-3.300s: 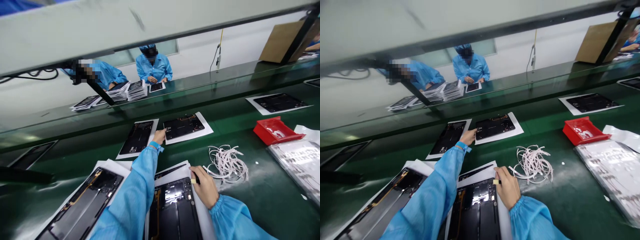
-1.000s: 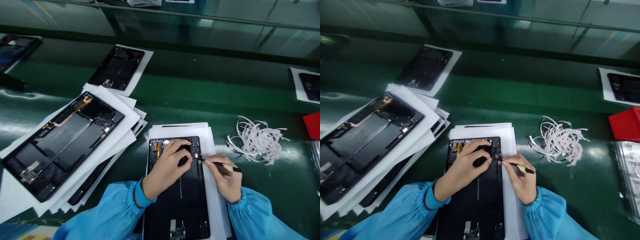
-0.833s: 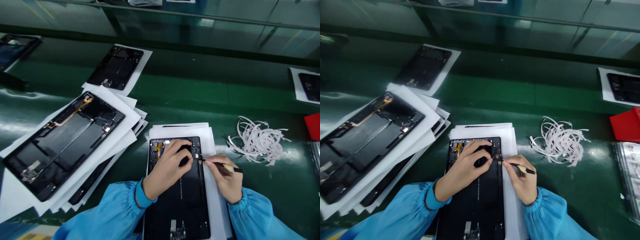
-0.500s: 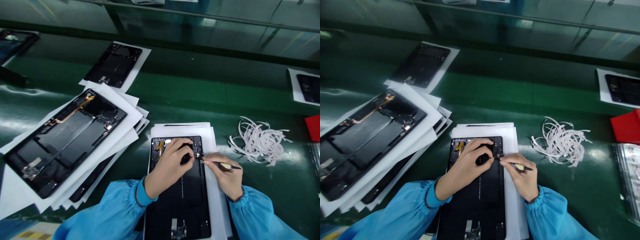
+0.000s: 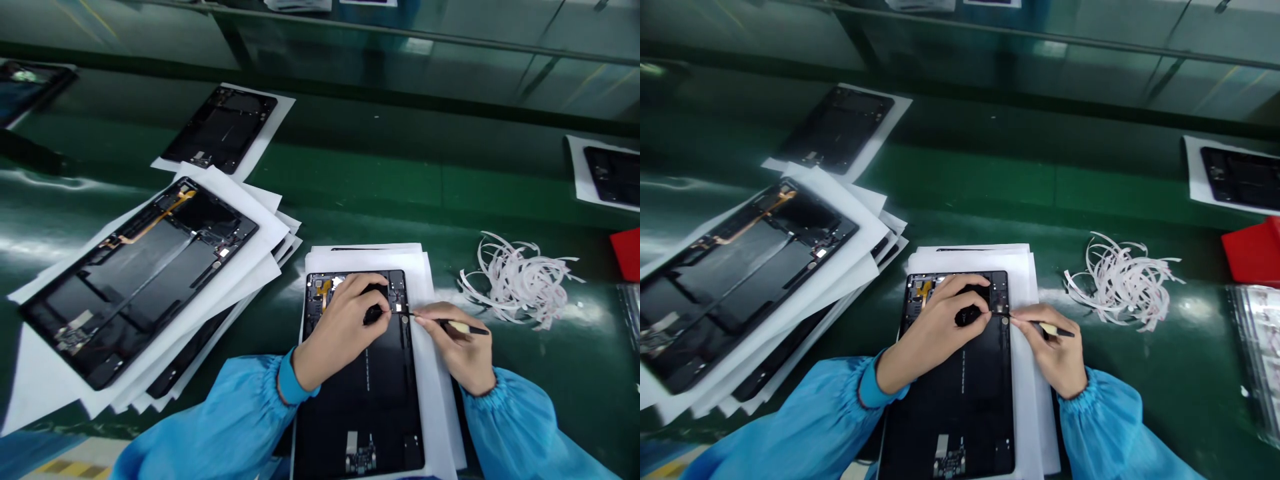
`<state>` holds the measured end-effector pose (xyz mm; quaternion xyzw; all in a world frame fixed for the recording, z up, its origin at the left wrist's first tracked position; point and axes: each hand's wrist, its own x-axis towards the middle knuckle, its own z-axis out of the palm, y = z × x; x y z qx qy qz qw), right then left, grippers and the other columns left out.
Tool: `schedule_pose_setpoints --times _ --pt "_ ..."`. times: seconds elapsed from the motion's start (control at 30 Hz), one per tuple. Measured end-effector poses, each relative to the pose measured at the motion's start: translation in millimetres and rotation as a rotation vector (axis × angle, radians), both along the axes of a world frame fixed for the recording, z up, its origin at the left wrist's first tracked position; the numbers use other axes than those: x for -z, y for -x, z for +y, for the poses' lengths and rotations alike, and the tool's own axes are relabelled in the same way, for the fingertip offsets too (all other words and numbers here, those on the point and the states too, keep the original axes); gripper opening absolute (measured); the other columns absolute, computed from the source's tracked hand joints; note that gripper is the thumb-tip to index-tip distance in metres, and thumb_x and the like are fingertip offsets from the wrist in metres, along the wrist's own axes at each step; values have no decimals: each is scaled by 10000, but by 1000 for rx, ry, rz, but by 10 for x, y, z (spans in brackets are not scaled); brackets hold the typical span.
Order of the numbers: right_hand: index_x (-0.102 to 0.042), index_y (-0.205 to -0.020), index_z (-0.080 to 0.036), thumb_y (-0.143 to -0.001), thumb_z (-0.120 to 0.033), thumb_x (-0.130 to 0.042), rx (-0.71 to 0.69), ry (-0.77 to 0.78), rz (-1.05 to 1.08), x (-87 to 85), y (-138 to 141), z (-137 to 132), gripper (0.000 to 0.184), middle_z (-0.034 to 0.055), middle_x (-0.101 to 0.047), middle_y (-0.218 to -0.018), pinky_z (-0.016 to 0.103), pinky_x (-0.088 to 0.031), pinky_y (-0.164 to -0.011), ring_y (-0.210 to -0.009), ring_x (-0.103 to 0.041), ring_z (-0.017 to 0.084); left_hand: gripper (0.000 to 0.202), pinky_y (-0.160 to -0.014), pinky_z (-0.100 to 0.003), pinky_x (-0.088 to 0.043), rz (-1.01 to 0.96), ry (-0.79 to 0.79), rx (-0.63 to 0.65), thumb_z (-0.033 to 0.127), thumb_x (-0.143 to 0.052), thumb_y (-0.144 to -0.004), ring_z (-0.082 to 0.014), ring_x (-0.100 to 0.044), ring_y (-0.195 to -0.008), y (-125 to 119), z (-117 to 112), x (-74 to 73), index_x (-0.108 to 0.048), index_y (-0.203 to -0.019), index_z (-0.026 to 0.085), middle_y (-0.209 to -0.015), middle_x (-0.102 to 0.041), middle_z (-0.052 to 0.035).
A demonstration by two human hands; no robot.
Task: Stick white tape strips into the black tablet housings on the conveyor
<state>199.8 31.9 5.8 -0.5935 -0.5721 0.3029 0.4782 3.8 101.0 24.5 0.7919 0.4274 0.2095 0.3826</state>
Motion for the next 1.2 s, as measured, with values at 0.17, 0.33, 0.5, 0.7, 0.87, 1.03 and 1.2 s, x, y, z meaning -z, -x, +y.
schedule_pose_setpoints --times 0.17,0.33,0.5,0.7,0.87,1.03,1.2 --pt "-730 -811 -235 -827 -115 -715 40 -15 -24 -1 -11 -11 122 7 -770 -795 297 -608 -675 -725 -733 186 99 -996 -397 -425 18 9 4 108 -646 -859 -230 -545 -1144 10 9 -8 -648 -842 205 -1211 -596 -40" --pt "-737 -781 -229 -815 -158 -737 77 14 -22 27 -5 5 78 9 -763 -756 297 -597 -645 -688 -721 187 112 -983 -396 -431 15 33 3 101 -648 -859 -225 -552 -1136 3 16 -30 -635 -871 212 -1204 -596 -35" --pt "-715 -817 -215 -911 -277 -642 131 10 29 23 -78 -6 135 37 -738 -781 335 -572 -687 -743 -707 197 146 -999 -416 -432 14 22 0 86 -651 -832 -239 -552 -1152 -30 20 -4 -628 -885 220 -1212 -592 -39" --pt "-651 -983 -216 -1025 -239 -371 -11 36 -152 -317 126 59 284 58 -684 -969 344 -535 -778 -885 -668 187 178 -1023 -343 -440 -247 15 -157 139 -591 -901 -194 -559 -1187 240 -100 -230 -616 -1032 257 -1224 -592 -39" --pt "-619 -1096 -201 -959 -223 -516 -305 187 -720 -402 539 231 173 73 -598 -1073 316 -533 -619 -741 -663 179 93 -916 -302 -483 -207 142 -241 195 -555 -941 -181 -616 -1050 645 -579 -329 -623 -954 256 -1062 -639 -31" --pt "-607 -964 -210 -905 -189 -623 -374 249 -763 -348 608 303 65 29 -579 -1027 285 -533 -639 -761 -659 155 118 -777 -267 -509 -169 409 -135 289 -538 -959 -170 -642 -859 710 -1038 -250 -643 -941 236 -947 -669 -39" --pt "-579 -1114 -221 -891 -197 -646 -363 236 -770 -323 595 319 235 45 -576 -1091 303 -550 -657 -829 -673 181 162 -739 -241 -484 -198 503 -119 306 -505 -975 -145 -607 -778 565 -1161 -258 -644 -958 224 -860 -649 -15"
